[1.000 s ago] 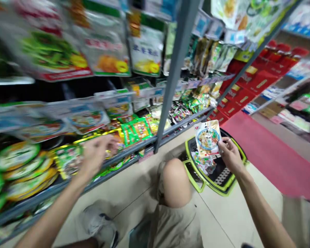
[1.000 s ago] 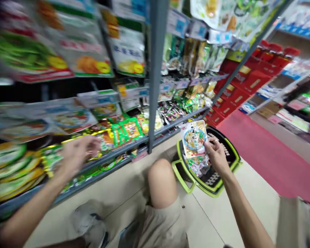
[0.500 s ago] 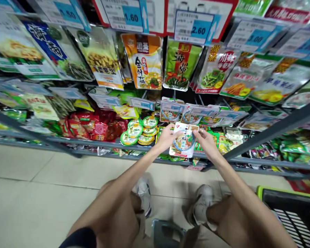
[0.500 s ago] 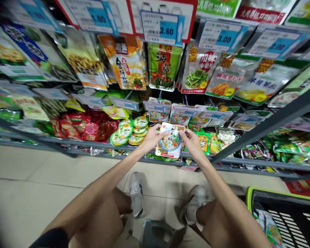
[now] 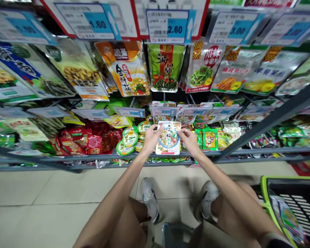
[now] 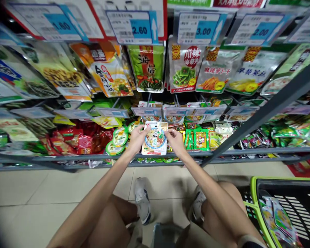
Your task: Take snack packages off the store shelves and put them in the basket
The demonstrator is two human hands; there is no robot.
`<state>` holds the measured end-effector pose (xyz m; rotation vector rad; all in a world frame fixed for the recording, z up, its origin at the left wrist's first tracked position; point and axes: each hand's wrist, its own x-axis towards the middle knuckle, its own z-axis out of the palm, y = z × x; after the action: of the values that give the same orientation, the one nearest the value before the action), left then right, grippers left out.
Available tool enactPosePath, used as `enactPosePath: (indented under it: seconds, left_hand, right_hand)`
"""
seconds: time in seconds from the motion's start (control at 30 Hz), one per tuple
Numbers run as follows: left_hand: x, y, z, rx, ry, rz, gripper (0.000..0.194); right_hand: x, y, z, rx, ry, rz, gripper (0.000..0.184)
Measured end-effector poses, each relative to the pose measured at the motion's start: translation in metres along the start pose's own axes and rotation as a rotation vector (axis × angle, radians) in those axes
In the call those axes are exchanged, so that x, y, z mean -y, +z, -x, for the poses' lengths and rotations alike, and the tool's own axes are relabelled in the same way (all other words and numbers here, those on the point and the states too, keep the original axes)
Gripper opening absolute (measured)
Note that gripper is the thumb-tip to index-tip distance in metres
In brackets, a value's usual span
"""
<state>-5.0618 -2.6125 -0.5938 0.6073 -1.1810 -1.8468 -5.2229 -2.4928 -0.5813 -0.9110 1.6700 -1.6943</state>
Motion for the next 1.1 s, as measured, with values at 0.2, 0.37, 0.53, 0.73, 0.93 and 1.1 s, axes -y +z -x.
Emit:
enactPosePath:
  seconds: [0.2,0.37,0.53,0.73,0.93,1.1]
  left_hand:
    - [0.001,0.005,0.002,0.025,-0.022,-0.051,0.054]
    - [0.000,0.016,0.003,0.029,-0.016,-0.038,0.056]
    - [-0.002,0.028,0.004,0.019,-0.006,-0.044,0.061]
    - [0.003,0.034,0.004,0.006,-0.016,-0.044,0.060]
    - [0.008,0.036,0.001,-0.002,-0.026,-0.023,0.063]
    - [0.010,0.036,0.001,0.002,-0.017,-0.030,0.060]
  right_hand:
    - [-0.003,0.002,0.002,0.022,-0.012,-0.037,0.051]
    - [0.003,-0.005,0.000,-0.026,-0.080,0.017,0.046]
    - [0.012,-0.009,0.002,-0.049,-0.068,-0.011,0.042]
    - [0.014,-0.013,0.002,-0.073,-0.065,-0.020,0.040]
    - [0.011,-0.015,0.002,-0.073,-0.077,-0.018,0.036]
    - [0.011,-0.015,0.001,-0.078,-0.070,-0.008,0.037]
